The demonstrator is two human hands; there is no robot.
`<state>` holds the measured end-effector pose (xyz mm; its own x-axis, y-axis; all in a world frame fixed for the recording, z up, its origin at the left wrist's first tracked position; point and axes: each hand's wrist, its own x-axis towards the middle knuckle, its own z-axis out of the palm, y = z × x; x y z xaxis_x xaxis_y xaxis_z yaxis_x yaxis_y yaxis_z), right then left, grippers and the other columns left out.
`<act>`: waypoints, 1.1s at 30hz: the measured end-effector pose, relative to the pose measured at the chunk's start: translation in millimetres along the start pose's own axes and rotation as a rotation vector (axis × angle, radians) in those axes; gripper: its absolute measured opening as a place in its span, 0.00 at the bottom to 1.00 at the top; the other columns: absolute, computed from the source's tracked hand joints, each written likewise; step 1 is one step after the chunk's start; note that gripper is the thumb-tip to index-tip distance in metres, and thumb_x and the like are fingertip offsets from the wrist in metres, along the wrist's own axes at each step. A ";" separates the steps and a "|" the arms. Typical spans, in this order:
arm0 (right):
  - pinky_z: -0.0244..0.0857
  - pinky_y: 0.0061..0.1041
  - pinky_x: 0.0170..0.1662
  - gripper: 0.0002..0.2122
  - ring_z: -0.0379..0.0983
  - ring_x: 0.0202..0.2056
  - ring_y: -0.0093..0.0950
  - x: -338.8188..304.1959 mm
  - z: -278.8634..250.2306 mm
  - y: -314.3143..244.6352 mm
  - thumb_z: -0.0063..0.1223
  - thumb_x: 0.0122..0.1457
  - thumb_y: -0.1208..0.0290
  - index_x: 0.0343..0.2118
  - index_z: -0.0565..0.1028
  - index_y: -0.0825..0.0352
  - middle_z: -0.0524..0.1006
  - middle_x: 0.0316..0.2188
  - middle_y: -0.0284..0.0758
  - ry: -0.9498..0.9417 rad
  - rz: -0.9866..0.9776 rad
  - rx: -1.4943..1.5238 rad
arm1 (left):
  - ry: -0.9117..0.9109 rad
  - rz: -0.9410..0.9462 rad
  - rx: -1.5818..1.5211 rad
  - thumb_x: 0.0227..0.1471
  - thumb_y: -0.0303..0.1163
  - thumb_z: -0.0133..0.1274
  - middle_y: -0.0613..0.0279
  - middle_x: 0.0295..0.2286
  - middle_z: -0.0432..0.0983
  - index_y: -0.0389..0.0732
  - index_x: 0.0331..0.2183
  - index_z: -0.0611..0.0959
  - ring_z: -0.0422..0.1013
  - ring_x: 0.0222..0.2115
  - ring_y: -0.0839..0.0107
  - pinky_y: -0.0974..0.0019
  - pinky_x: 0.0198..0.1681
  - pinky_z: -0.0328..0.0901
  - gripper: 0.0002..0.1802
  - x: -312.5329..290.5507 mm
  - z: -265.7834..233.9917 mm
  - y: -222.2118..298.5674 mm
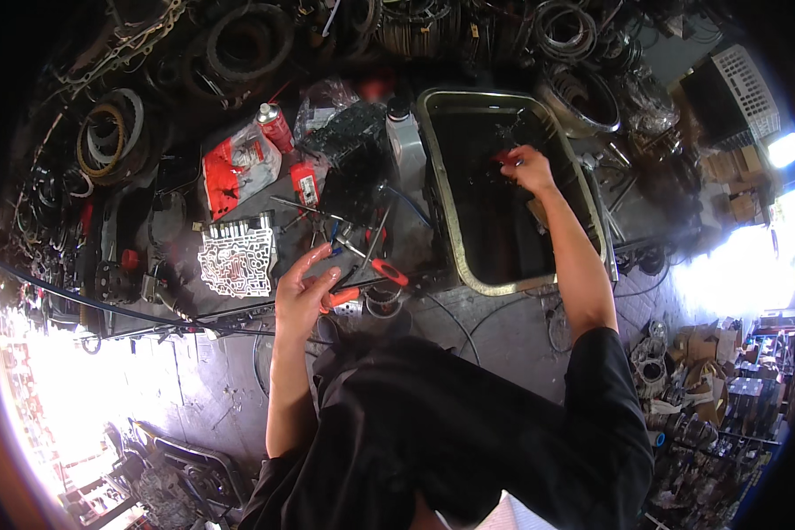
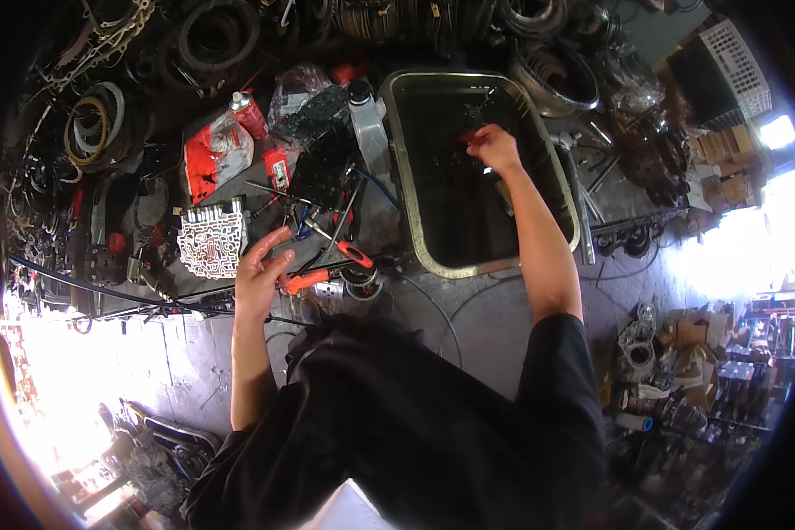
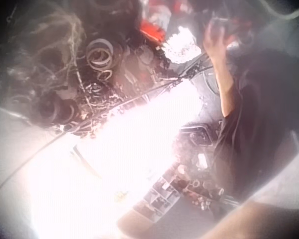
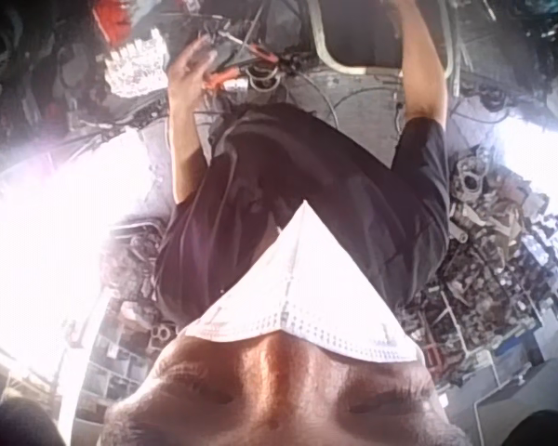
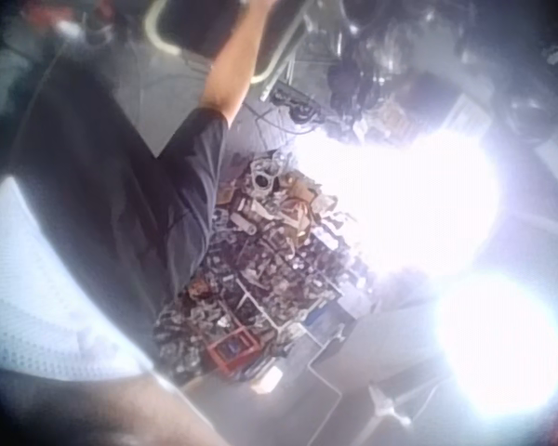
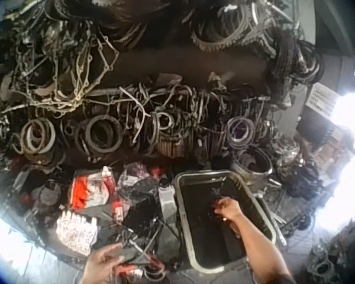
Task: The person cleans a red plastic part in a tray, then places a gasket onto a transmission valve body. They open a plastic bag, remove a metal plate, and align it on the valve body. Using a socket wrench, they tighten bolts to secure the plate. Finally, they flip the assembly and place another gasket on the opposite side.
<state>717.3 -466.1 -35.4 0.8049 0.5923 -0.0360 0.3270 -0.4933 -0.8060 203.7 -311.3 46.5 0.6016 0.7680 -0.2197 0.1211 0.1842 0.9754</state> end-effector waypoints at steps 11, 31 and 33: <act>0.76 0.30 0.43 0.13 0.83 0.36 0.34 10.4 16.1 19.6 0.67 0.53 0.68 0.40 0.82 0.67 0.84 0.32 0.40 -0.013 0.016 -0.206 | 0.023 -0.052 -0.011 0.56 0.24 0.62 0.63 0.36 0.80 0.35 0.56 0.79 0.65 0.16 0.86 0.77 0.19 0.62 0.25 -9.8 -4.2 3.0; 0.65 0.25 0.27 0.10 0.79 0.30 0.30 20.1 -1.0 5.0 0.66 0.57 0.70 0.35 0.73 0.61 0.78 0.30 0.31 -0.177 0.411 0.697 | 0.157 -0.004 -0.008 0.56 0.27 0.64 0.68 0.19 0.75 0.36 0.53 0.81 0.64 0.15 0.84 0.76 0.19 0.59 0.23 -21.1 -30.7 -6.9; 0.67 0.25 0.27 0.13 0.80 0.30 0.28 13.7 -3.8 0.1 0.70 0.56 0.70 0.34 0.72 0.59 0.78 0.29 0.30 -0.117 0.295 0.662 | 0.157 -0.013 -0.003 0.56 0.27 0.64 0.68 0.19 0.74 0.36 0.53 0.82 0.65 0.15 0.84 0.76 0.18 0.59 0.22 -21.6 -34.8 -7.5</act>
<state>730.2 -460.5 -33.7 0.7430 0.5770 -0.3392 -0.2923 -0.1762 -0.9399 162.2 -307.9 43.4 0.4690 0.8521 -0.2323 0.1254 0.1961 0.9725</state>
